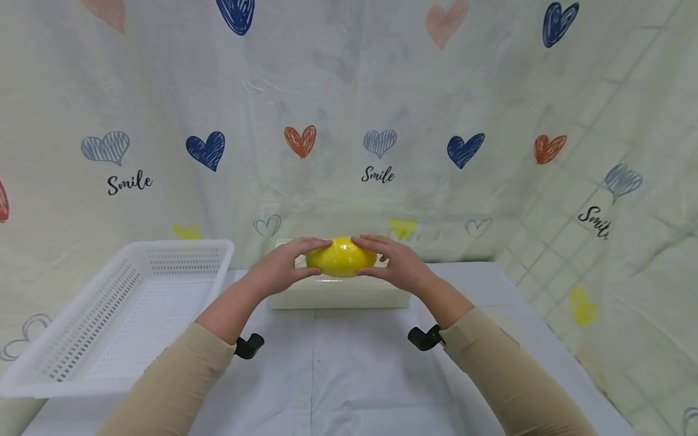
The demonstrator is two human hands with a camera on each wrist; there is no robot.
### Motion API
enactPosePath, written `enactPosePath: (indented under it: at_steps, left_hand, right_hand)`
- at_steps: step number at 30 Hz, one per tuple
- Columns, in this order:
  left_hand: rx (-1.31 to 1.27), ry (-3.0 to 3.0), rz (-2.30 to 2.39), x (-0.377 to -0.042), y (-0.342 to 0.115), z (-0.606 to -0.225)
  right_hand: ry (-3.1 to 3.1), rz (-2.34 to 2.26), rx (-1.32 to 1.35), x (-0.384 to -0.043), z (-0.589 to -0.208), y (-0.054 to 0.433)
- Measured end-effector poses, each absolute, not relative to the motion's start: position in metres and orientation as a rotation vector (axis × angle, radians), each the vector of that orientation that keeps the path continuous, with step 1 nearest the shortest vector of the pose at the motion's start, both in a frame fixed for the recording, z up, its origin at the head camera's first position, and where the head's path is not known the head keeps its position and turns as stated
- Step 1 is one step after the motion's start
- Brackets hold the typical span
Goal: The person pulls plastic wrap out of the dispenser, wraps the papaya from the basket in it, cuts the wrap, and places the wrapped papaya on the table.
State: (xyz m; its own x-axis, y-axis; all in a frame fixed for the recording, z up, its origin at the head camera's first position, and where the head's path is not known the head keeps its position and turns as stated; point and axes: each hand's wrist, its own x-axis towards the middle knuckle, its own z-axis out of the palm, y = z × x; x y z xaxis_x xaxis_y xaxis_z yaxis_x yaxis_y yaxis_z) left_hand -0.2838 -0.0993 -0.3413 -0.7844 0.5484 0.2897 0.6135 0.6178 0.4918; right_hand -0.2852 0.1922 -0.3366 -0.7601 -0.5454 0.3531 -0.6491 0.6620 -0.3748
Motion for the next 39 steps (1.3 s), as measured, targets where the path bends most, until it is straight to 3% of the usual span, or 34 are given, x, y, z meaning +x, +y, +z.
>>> enactPosePath:
  at_steps: [39]
  left_hand:
    - [-1.003, -2.737, -0.841, -0.286, -0.097, -0.284]
  right_hand:
    - [-2.668, 0.665, 0.974, -0.291, -0.283, 0.195]
